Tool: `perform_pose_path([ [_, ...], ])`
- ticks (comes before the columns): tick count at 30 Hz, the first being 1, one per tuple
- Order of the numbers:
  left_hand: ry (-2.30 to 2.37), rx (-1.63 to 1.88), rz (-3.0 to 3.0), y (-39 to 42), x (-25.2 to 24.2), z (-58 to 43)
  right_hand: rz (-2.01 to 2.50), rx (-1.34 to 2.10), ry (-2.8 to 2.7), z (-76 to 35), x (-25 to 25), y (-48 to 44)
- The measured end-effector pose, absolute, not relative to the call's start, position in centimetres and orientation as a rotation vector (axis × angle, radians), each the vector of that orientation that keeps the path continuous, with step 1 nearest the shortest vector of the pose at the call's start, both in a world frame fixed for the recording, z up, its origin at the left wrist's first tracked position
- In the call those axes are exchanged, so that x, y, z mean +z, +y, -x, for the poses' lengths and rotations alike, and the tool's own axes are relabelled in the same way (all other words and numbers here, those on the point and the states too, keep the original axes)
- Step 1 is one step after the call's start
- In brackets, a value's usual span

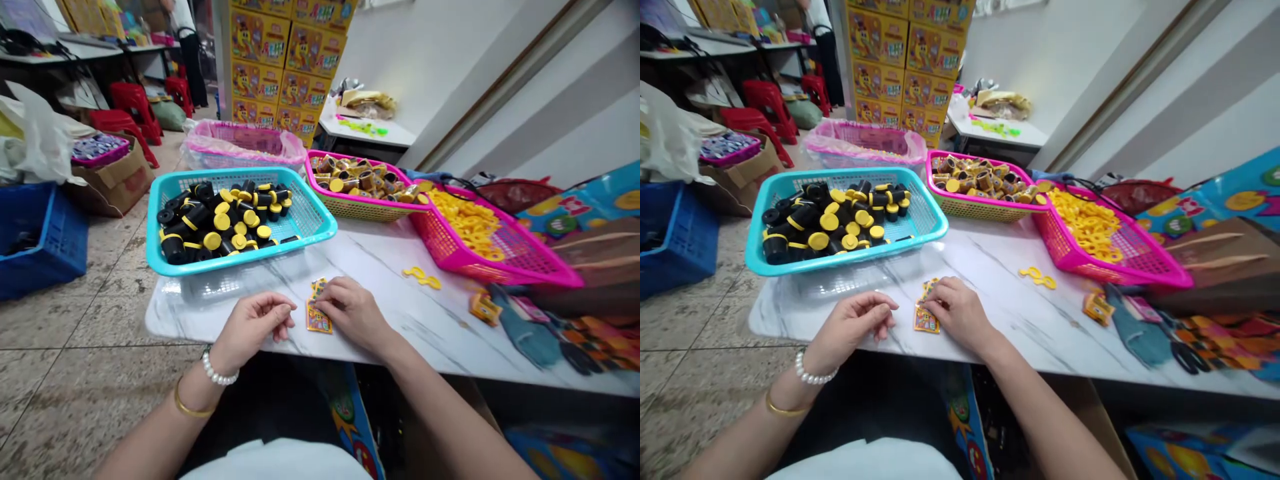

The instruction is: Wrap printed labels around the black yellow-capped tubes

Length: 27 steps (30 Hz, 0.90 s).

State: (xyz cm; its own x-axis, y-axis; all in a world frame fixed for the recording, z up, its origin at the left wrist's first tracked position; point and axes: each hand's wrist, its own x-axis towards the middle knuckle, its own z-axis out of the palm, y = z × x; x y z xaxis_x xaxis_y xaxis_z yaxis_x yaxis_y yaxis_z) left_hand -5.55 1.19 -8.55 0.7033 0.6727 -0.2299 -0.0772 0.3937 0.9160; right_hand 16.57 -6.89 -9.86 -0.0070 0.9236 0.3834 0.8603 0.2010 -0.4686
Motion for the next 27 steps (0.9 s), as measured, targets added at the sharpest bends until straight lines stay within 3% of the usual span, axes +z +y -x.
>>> perform_pose_path([
  [6,0.781,0.650,-1.096,0.3,-8.2,4.8,1.438,-0.119,-1.838,-14.3,-7.6,-6.7],
  [10,0.747,0.717,-1.120,0.2,-7.5,5.2,1.332,-0.100,-1.765,-11.4,-6.3,-6.7],
  [18,0.859,0.932,-1.089,0.0,-7.8,7.7,1.515,0.695,-1.328,-7.5,-7.2,-5.2],
  [22,1.014,1.185,-1.244,-1.5,-7.9,9.0,1.552,0.470,-1.316,-5.8,-7.0,-4.9],
  [27,1.003,1.246,-1.409,-2.3,-7.3,10.0,1.528,0.306,-1.406,-4.8,-6.6,-4.9],
])
